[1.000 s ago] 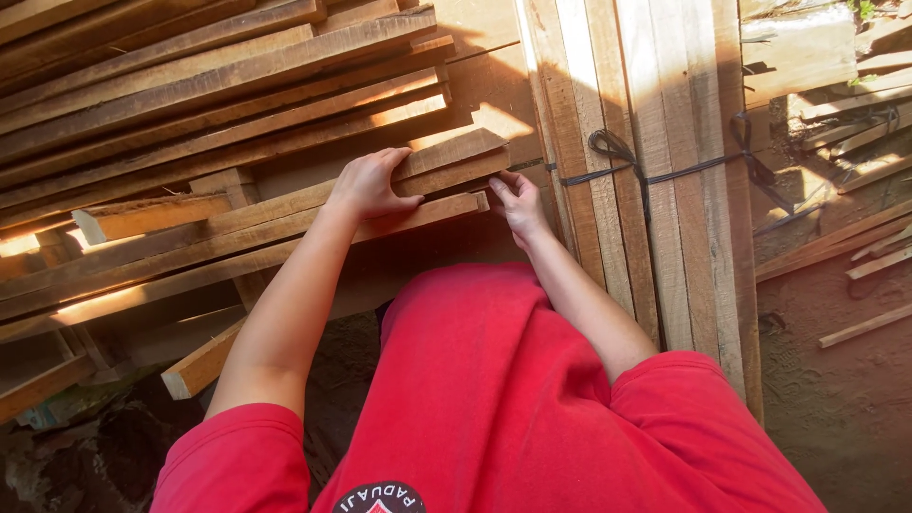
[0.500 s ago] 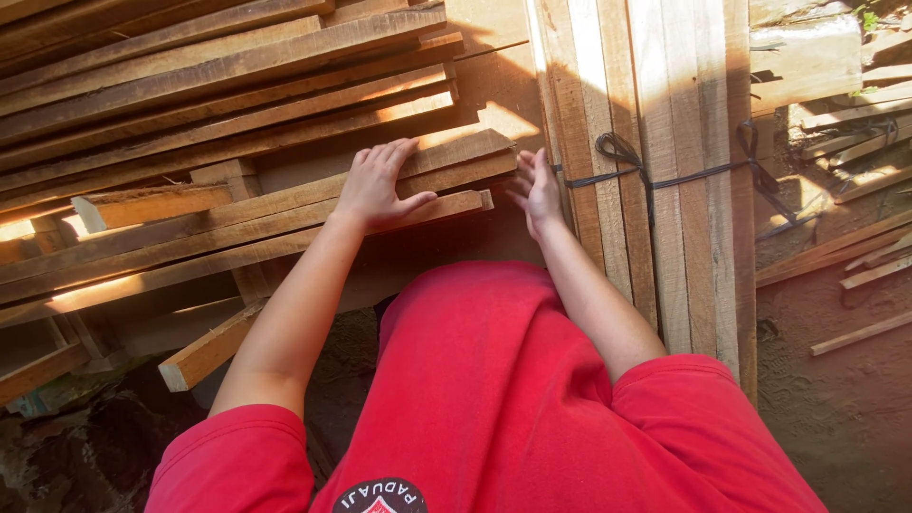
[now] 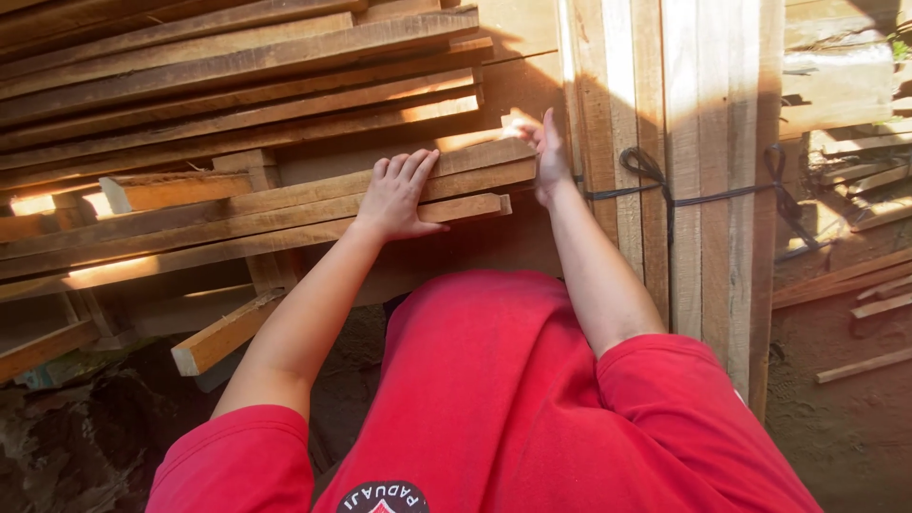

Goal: Organizing and stacking wooden planks in a lumber storage area.

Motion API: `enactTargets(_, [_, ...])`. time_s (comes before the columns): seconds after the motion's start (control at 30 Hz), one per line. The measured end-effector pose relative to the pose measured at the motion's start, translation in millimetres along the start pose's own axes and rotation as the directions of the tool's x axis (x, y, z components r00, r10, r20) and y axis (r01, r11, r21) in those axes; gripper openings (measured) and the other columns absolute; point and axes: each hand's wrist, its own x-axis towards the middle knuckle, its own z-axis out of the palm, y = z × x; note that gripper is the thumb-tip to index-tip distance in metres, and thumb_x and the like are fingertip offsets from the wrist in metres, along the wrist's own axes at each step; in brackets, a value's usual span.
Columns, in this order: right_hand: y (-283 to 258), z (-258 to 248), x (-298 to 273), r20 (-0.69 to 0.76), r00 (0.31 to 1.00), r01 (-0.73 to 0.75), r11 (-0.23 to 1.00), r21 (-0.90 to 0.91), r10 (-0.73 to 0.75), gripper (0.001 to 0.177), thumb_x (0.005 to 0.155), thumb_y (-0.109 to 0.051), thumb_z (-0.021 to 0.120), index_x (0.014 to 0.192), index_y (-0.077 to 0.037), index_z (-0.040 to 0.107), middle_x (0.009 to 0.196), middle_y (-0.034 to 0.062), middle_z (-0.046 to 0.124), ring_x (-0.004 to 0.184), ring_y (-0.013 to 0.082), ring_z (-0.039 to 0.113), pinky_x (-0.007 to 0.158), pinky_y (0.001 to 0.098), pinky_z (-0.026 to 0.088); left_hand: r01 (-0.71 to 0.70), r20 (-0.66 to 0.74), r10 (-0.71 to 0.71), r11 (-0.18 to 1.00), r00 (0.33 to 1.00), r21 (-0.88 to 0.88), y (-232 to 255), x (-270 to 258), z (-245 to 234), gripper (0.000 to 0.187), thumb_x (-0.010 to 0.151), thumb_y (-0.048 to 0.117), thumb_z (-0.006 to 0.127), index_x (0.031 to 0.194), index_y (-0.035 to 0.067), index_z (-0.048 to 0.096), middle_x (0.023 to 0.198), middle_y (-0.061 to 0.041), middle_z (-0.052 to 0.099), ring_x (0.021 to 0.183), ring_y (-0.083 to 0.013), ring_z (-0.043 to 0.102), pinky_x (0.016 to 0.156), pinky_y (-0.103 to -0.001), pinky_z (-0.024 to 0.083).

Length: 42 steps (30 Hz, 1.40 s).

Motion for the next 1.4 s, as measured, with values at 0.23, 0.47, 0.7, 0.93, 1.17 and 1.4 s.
enactTargets(0.23, [5, -2, -32, -0.079, 0.989, 0.120, 0.989, -0.084, -0.127, 0.098, 0.094, -0.083, 0.025, 0.149, -0.005, 0.045, 0.149, 0.0235, 0.053, 0.150, 0.0333, 0.036, 0.126, 0.0433, 0.010, -0.010, -0.040, 0.008, 0.998, 0.999, -0.064, 0, -1, -1, 0.135, 0.053, 0.077, 0.080, 0.163, 0.015, 0.033, 0.156, -0.004, 0.044, 0.138, -0.0240, 0.043, 0.111, -0.043, 0.029])
enactTargets(0.47, [85, -32, -61, -0.046, 0.997, -0.065, 0.993, 0.103, 0.070, 0.047, 0.089, -0.006, 0.064, 0.134, -0.017, 0.058, 0.127, 0.0065, 0.060, 0.119, 0.0321, 0.059, 0.101, 0.0579, 0.051, 0.003, -0.093, -0.014, 0.993, 0.996, -0.121, 1, -3, 6, 0.134, 0.051, 0.083, 0.077, 0.162, 0.019, 0.036, 0.159, 0.002, 0.042, 0.142, -0.0209, 0.041, 0.114, -0.042, 0.027])
enactTargets(0.7, [106, -34, -57, -0.124, 0.988, 0.089, 0.995, -0.035, -0.093, 0.044, 0.100, 0.000, 0.057, 0.141, -0.016, 0.059, 0.141, 0.0113, 0.061, 0.129, 0.0352, 0.057, 0.093, 0.0615, 0.057, 0.013, -0.078, -0.022, 0.993, 0.997, -0.117, 4, -4, -2, 0.133, 0.052, 0.085, 0.076, 0.160, 0.018, 0.038, 0.154, 0.000, 0.047, 0.135, -0.0227, 0.047, 0.110, -0.043, 0.031])
enactTargets(0.93, [129, -63, -26, -0.094, 0.970, 0.213, 0.971, -0.112, -0.224, 0.037, 0.104, -0.003, 0.054, 0.138, -0.014, 0.062, 0.132, 0.0118, 0.066, 0.121, 0.0292, 0.062, 0.089, 0.0539, 0.063, 0.024, -0.098, -0.037, 0.991, 0.994, -0.132, 8, -2, 6, 0.136, 0.050, 0.089, 0.074, 0.161, 0.020, 0.037, 0.153, 0.001, 0.047, 0.135, -0.0212, 0.046, 0.109, -0.042, 0.029])
enactTargets(1.17, [114, -42, -42, -0.154, 0.940, 0.277, 0.946, -0.170, -0.304, 0.036, 0.105, -0.004, 0.055, 0.137, -0.017, 0.066, 0.132, 0.0073, 0.068, 0.124, 0.0234, 0.061, 0.097, 0.0486, 0.059, 0.041, -0.096, -0.054, 0.991, 0.994, -0.131, 11, -2, -1, 0.132, 0.052, 0.083, 0.078, 0.160, 0.019, 0.037, 0.153, 0.000, 0.047, 0.135, -0.0225, 0.045, 0.110, -0.043, 0.029])
enactTargets(1.4, [37, -32, -75, -0.064, 0.997, 0.049, 0.997, 0.057, -0.045, 0.050, 0.104, -0.045, 0.046, 0.149, -0.026, 0.055, 0.149, -0.0031, 0.053, 0.133, 0.0193, 0.048, 0.112, 0.0461, 0.037, 0.046, -0.079, -0.057, 0.989, 0.995, -0.143, 10, 1, 0, 0.132, 0.055, 0.086, 0.076, 0.161, 0.018, 0.036, 0.153, -0.001, 0.046, 0.135, -0.0232, 0.044, 0.109, -0.044, 0.028])
